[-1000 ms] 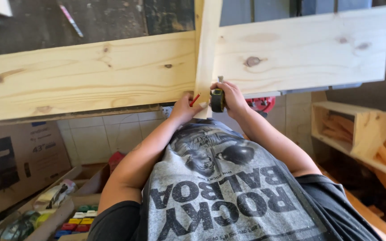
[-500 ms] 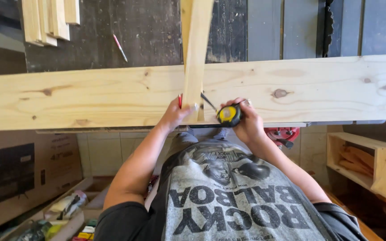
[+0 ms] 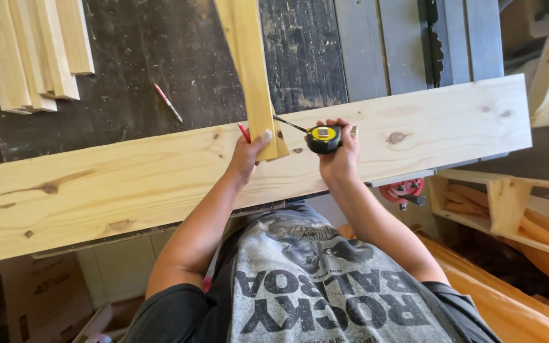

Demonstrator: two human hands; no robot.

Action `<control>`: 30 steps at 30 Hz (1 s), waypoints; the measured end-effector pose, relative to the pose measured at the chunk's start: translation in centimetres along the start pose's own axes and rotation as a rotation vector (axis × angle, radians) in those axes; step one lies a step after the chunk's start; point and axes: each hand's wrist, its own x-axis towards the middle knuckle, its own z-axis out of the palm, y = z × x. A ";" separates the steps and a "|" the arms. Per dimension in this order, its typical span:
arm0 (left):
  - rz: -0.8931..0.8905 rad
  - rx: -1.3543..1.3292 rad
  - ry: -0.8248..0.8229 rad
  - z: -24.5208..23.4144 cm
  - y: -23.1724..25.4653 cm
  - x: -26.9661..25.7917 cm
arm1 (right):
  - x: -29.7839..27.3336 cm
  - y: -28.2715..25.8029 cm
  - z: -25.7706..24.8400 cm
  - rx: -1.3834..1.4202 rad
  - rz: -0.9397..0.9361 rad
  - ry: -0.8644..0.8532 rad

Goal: Measuring a wooden board with a tape measure, marking it with a pencil, and aligning it on a table saw.

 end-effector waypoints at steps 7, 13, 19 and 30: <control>0.113 -0.083 0.152 -0.9 0.5 4.4 | -0.4 2.0 1.5 -0.065 -0.222 0.026; 0.226 -0.125 0.322 -1.3 2.2 8.4 | -2.0 -1.1 1.3 -0.063 -0.394 0.125; 0.249 -0.018 0.557 -8.2 -1.9 19.3 | -3.2 -8.8 -7.7 -0.063 -0.312 0.386; 0.822 0.928 0.662 -12.2 1.7 13.2 | -12.8 -4.8 -10.5 -0.636 -0.314 0.059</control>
